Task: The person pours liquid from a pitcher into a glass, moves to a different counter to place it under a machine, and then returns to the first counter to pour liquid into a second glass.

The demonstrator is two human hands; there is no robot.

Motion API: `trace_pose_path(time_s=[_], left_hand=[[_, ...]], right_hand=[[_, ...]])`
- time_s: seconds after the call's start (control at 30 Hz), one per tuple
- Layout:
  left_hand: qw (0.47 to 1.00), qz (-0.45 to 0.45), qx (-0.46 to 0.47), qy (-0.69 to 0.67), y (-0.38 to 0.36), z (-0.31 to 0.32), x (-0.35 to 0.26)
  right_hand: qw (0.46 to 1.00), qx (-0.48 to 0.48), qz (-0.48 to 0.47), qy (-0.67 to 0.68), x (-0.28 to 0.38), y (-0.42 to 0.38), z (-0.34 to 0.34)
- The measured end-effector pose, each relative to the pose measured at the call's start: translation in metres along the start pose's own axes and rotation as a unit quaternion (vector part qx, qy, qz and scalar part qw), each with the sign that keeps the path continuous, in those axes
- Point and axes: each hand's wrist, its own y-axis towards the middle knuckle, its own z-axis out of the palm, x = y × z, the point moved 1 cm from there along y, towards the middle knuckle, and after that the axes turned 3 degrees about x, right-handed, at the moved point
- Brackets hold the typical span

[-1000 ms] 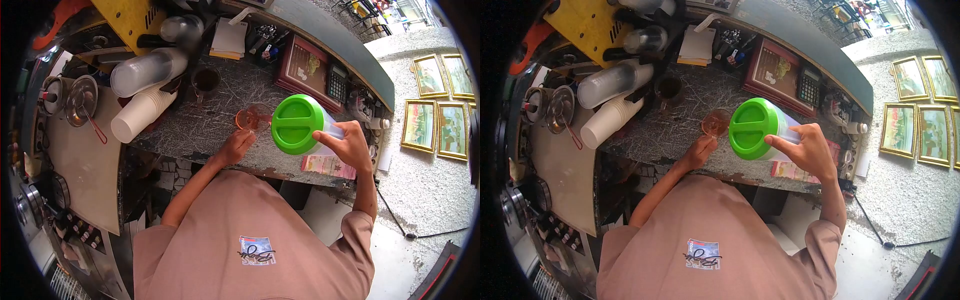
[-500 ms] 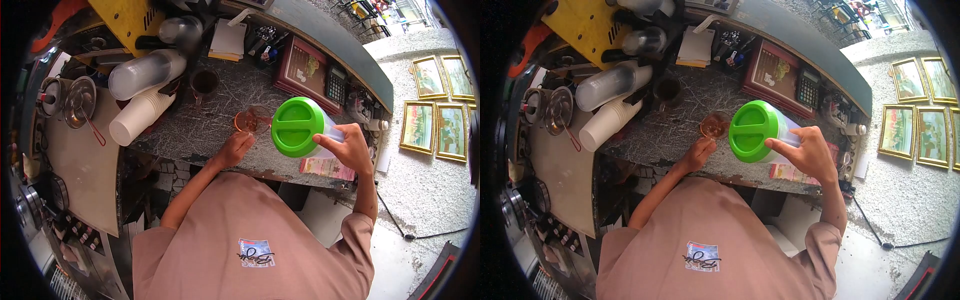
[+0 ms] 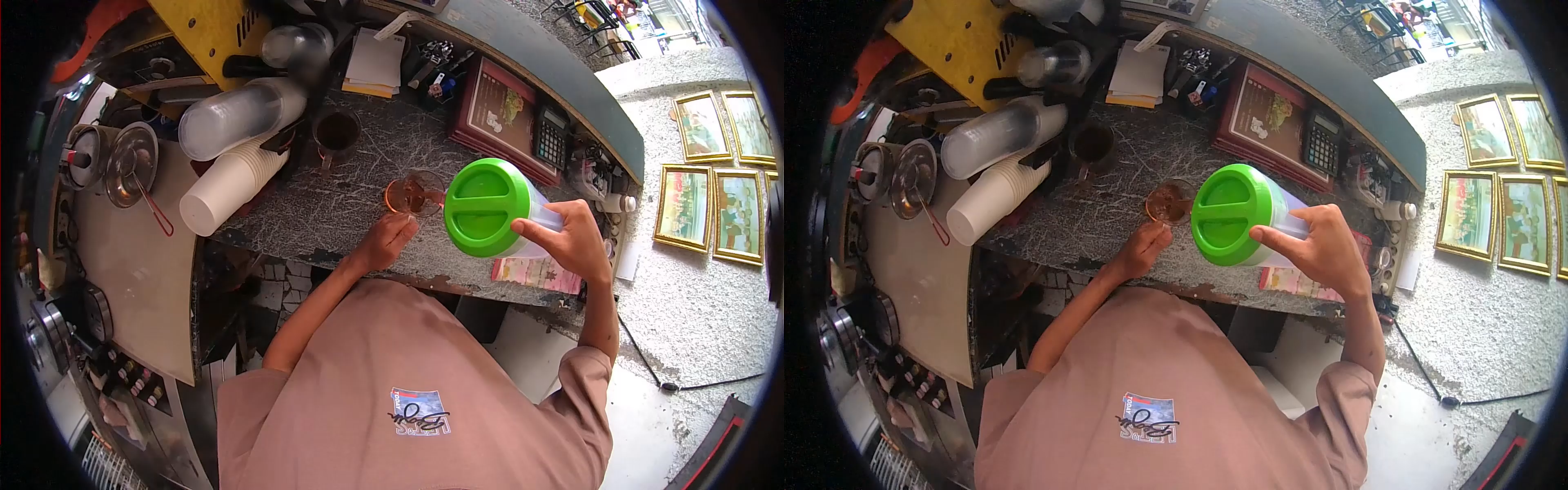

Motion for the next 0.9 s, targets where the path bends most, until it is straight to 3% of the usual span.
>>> trace_pose_path(time_s=[0.9], left_hand=[[1.0,0.001,0.0,-0.006,0.0002,-0.0007,-0.0021]], right_hand=[[1.0,0.0,-0.005,-0.025,0.0073,-0.0002,-0.0062]])
